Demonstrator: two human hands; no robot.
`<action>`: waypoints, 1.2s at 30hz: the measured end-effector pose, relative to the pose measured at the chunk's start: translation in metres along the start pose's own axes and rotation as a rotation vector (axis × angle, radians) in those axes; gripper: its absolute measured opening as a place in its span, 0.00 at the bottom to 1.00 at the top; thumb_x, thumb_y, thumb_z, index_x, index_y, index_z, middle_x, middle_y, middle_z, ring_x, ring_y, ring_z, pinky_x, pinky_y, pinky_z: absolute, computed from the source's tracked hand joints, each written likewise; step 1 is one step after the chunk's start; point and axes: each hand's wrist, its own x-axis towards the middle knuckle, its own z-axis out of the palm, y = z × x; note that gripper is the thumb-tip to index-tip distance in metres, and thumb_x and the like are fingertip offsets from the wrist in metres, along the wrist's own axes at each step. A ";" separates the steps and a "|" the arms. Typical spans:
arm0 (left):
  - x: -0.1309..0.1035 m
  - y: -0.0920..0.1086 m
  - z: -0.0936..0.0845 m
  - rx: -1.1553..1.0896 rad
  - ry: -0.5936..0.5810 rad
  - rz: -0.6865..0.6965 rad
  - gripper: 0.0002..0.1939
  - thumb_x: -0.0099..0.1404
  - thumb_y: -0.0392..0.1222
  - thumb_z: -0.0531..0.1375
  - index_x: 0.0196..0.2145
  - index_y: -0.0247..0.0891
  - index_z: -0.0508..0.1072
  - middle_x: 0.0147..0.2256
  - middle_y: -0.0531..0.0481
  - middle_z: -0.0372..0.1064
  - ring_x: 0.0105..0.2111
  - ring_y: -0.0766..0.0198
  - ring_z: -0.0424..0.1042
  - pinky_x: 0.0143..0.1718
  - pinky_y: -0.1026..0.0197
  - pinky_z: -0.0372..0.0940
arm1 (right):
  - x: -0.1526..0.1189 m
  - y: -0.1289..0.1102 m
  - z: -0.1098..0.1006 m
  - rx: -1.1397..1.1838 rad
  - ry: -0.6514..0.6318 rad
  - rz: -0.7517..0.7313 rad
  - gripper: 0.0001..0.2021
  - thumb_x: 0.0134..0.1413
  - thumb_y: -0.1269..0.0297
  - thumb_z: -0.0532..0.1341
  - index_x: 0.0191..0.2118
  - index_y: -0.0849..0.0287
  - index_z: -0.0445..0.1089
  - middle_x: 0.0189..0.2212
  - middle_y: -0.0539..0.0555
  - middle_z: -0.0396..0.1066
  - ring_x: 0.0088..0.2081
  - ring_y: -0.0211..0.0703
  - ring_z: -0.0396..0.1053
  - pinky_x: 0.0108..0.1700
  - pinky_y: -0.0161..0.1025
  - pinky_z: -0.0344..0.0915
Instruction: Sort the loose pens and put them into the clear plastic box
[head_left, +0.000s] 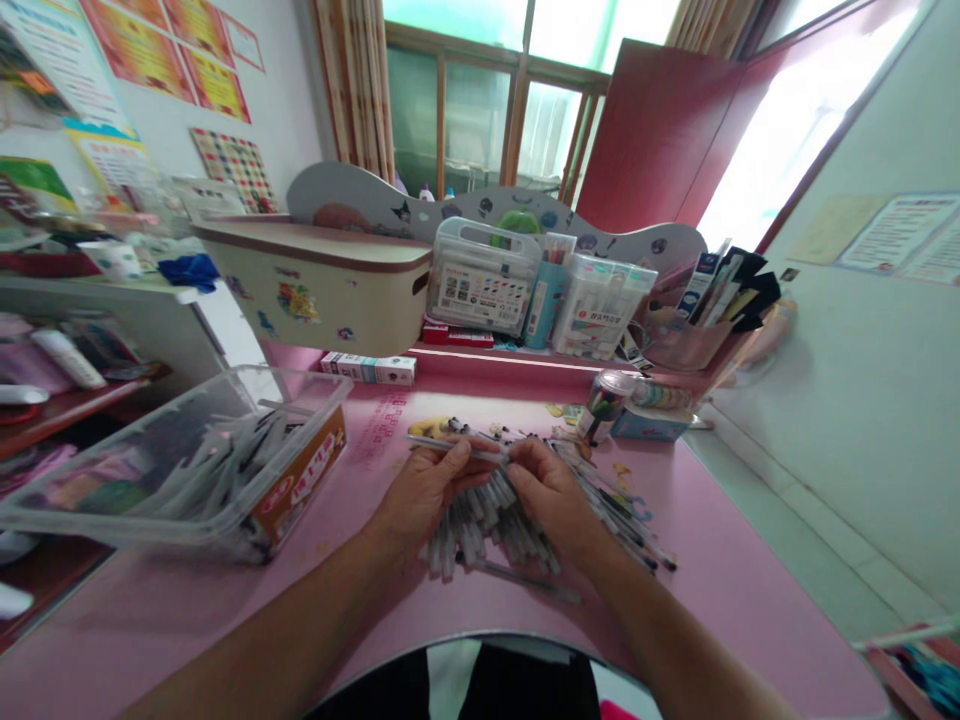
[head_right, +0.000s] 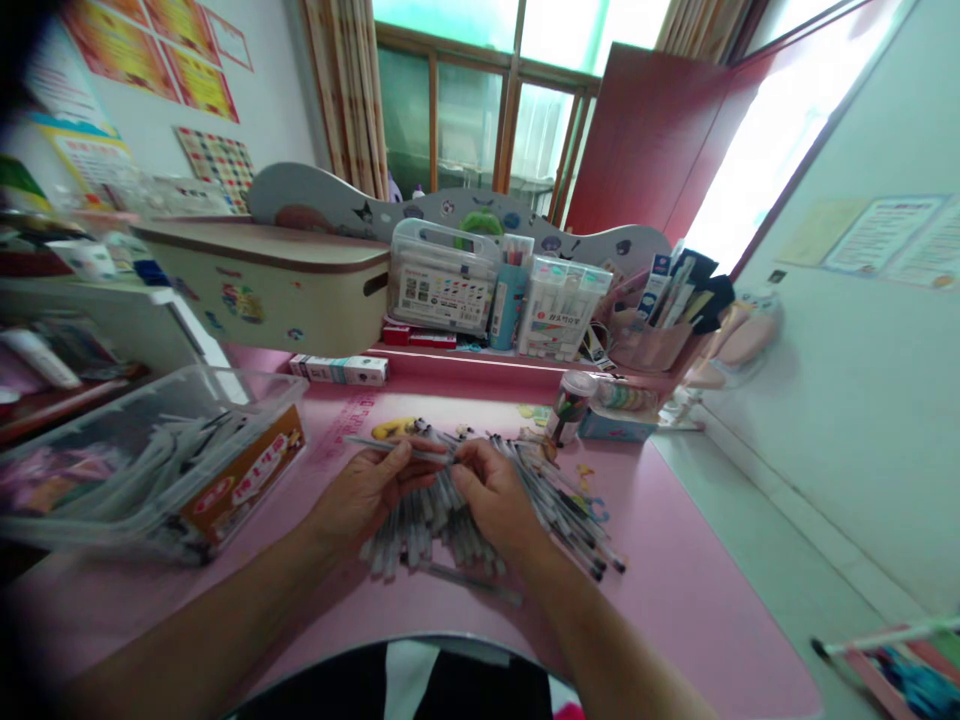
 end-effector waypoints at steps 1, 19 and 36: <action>0.000 0.000 0.000 -0.011 0.006 -0.005 0.20 0.54 0.55 0.71 0.34 0.35 0.82 0.34 0.44 0.80 0.35 0.61 0.78 0.38 0.64 0.72 | 0.000 0.000 0.000 0.002 -0.007 -0.015 0.16 0.53 0.52 0.66 0.42 0.54 0.66 0.20 0.40 0.55 0.19 0.32 0.47 0.20 0.32 0.43; -0.001 -0.002 -0.001 0.045 -0.003 0.003 0.19 0.54 0.55 0.71 0.33 0.34 0.82 0.37 0.41 0.81 0.34 0.60 0.79 0.37 0.63 0.73 | -0.002 0.000 0.001 -0.047 -0.002 0.091 0.21 0.60 0.43 0.57 0.29 0.57 0.64 0.20 0.45 0.56 0.19 0.33 0.49 0.20 0.33 0.43; 0.000 0.000 -0.003 0.100 0.021 0.053 0.19 0.56 0.55 0.70 0.34 0.34 0.81 0.36 0.42 0.81 0.33 0.60 0.79 0.36 0.63 0.73 | -0.002 -0.002 0.004 0.048 -0.040 0.053 0.18 0.53 0.47 0.66 0.40 0.54 0.64 0.21 0.40 0.55 0.17 0.31 0.47 0.19 0.32 0.43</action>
